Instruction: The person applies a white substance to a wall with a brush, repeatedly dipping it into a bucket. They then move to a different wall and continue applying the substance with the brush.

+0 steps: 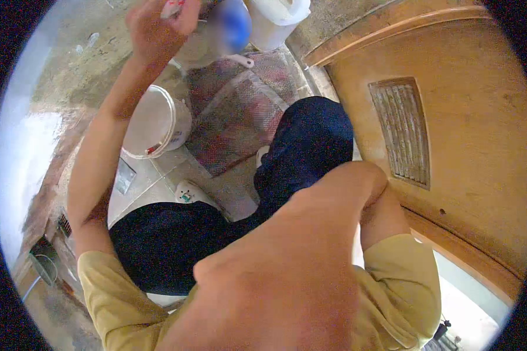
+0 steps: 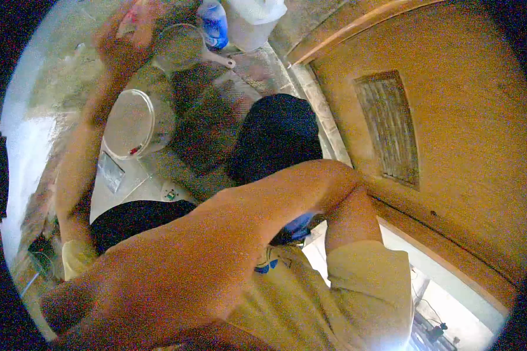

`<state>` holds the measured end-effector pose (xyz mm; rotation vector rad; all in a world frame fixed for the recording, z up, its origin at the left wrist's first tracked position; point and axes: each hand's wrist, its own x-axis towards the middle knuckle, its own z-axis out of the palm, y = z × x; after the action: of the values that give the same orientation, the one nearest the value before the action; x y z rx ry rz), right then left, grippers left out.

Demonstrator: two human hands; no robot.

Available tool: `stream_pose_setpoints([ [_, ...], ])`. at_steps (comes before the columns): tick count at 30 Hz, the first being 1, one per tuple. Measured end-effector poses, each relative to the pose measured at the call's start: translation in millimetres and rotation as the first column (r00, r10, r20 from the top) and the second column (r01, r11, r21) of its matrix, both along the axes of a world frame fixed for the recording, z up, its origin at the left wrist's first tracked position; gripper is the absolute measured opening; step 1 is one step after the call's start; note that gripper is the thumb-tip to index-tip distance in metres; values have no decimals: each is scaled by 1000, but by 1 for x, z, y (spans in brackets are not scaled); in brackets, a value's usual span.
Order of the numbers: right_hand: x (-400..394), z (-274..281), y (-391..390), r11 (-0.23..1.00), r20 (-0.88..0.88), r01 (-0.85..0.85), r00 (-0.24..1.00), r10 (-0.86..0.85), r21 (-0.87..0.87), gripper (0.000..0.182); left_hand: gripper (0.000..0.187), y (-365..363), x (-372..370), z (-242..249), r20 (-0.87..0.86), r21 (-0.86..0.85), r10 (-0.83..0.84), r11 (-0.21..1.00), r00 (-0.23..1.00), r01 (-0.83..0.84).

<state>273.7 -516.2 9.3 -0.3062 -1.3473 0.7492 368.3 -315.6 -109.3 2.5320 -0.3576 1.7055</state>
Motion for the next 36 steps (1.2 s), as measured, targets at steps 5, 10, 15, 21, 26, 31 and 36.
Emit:
stream_pose_setpoints([
  [5, -4, -16, 8, 997, 120, -64, 990, 67, -29, 29, 36, 23, 0, -16, -1, -56, -70, 996, 998, 70],
  [10, -4, -37, 11, 993, 485, -22, 871, 76, -117, 22, 17, 31, -6, -10, 101, -269, -169, 944, 981, 190],
  [15, 15, -31, -12, 997, 855, 59, 519, 14, -52, 18, 14, 39, -106, 16, -355, -444, -112, 894, 928, -63],
  [21, 51, -45, -49, 910, 820, 175, 520, 240, -377, 22, 14, 54, -208, -26, -584, -640, -89, 663, 807, -390],
  [26, 77, -41, -69, 585, 717, 414, 396, 574, -697, 21, 17, 79, -213, -51, -851, -408, -247, 868, 464, -285],
  [31, 98, -55, -62, 546, 817, 648, 222, 532, -532, 27, 14, 97, -179, -123, -949, -285, -259, 949, 181, -136],
  [36, 93, -82, -98, 391, 673, 611, 338, 658, -689, 36, 13, 108, -155, -169, -978, -201, -207, 972, -36, -123],
])
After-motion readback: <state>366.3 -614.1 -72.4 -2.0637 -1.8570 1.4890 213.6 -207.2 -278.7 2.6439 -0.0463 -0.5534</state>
